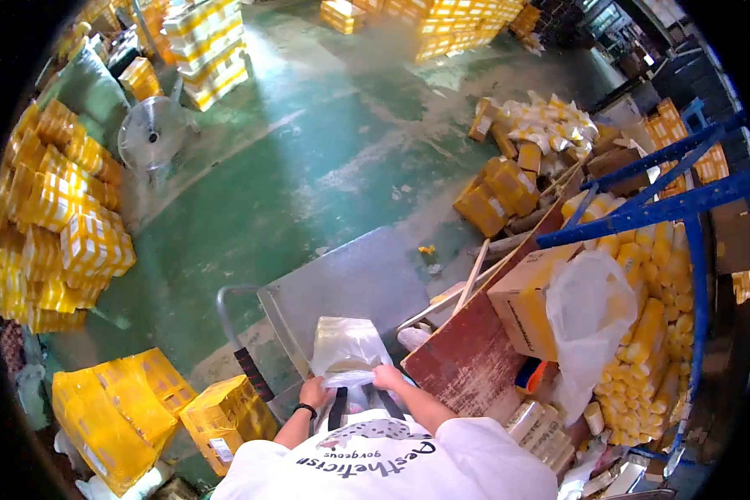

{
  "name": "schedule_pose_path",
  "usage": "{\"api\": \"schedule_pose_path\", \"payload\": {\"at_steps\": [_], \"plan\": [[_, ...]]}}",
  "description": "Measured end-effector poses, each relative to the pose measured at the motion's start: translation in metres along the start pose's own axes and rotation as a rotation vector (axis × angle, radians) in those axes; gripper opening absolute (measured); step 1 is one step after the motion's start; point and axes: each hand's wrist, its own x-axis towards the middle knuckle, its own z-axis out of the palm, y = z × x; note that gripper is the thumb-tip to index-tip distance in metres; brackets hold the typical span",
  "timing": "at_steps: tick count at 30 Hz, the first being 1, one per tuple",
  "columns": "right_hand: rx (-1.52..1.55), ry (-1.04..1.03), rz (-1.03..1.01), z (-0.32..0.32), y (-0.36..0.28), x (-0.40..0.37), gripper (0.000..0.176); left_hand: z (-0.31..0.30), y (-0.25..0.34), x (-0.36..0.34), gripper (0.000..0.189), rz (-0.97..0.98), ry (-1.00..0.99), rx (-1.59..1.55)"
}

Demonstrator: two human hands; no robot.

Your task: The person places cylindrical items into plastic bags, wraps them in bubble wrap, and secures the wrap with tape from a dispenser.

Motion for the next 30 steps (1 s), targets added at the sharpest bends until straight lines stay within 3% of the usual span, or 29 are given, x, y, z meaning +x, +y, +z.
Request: {"api": "schedule_pose_path", "payload": {"at_steps": [2, 4, 5, 6, 7, 8, 9, 11, 12, 15, 20, 21, 23, 24, 25, 26, 27, 29, 30], "plan": [[0.072, 0.057, 0.057, 0.006, 0.007, 0.007, 0.028, 0.012, -0.004, 0.012, 0.028, -0.096, 0.067, -0.17], [0.106, 0.146, -0.019, -0.005, 0.005, 0.01, 0.026, 0.027, -0.012, 0.044, 0.024, -0.241, 0.041, -0.495], [0.046, 0.157, -0.042, -0.014, 0.0, 0.011, 0.026, 0.043, -0.026, 0.068, 0.024, -0.24, 0.137, -0.331], [-0.036, 0.206, -0.128, -0.001, 0.012, 0.028, 0.026, 0.026, -0.012, 0.072, 0.024, -0.062, 0.077, -0.169], [0.102, 0.132, -0.043, -0.015, 0.007, 0.026, 0.023, 0.033, -0.005, 0.084, 0.022, -0.34, 0.221, -0.379], [0.207, 0.087, 0.034, -0.027, 0.0, 0.028, 0.022, 0.038, -0.015, 0.097, 0.022, -0.368, 0.189, -0.656], [0.177, 0.087, 0.085, -0.035, -0.007, 0.031, 0.022, 0.028, -0.009, 0.095, 0.019, -0.289, 0.223, -0.594], [0.209, 0.103, 0.089, -0.045, -0.022, 0.037, 0.021, -0.005, 0.021, 0.081, 0.015, -0.445, 0.197, -0.905], [0.258, 0.075, 0.093, -0.049, -0.029, 0.043, 0.021, -0.026, 0.023, 0.084, 0.014, -0.283, 0.19, -0.691], [0.252, 0.274, -0.007, -0.061, -0.048, 0.064, 0.019, -0.061, 0.038, 0.095, 0.012, -0.26, 0.251, -0.663], [0.438, 0.068, -0.261, -0.171, -0.062, -0.009, 0.024, -0.125, 0.13, 0.044, 0.016, -0.032, 0.221, -0.711], [0.292, 0.341, -0.591, -0.16, -0.057, 0.008, 0.019, -0.14, 0.142, 0.031, 0.017, 0.028, 0.246, -0.731], [0.333, 0.519, -0.619, -0.183, -0.081, -0.028, 0.017, -0.176, 0.186, -0.007, 0.014, 0.185, 0.295, -0.733], [0.423, 0.809, -0.724, -0.188, -0.086, -0.043, 0.014, -0.193, 0.223, -0.037, 0.011, 0.338, 0.298, -0.682], [0.453, 0.653, -0.79, -0.226, -0.09, -0.094, 0.014, -0.202, 0.243, -0.051, 0.009, 0.32, 0.343, -0.57], [0.446, 0.725, -0.836, -0.242, -0.086, -0.122, 0.011, -0.209, 0.275, -0.078, 0.008, 0.402, 0.368, -0.466], [0.383, 0.65, -0.825, -0.267, -0.08, -0.165, 0.008, -0.204, 0.28, -0.088, 0.009, 0.392, 0.422, -0.512], [0.431, 0.611, -0.995, -0.299, -0.075, -0.249, 0.005, -0.209, 0.336, -0.148, 0.008, 0.592, 0.636, -0.276], [0.391, 0.676, -1.035, -0.312, -0.079, -0.287, 0.005, -0.206, 0.362, -0.175, 0.014, 0.857, 0.772, -0.419]]}}
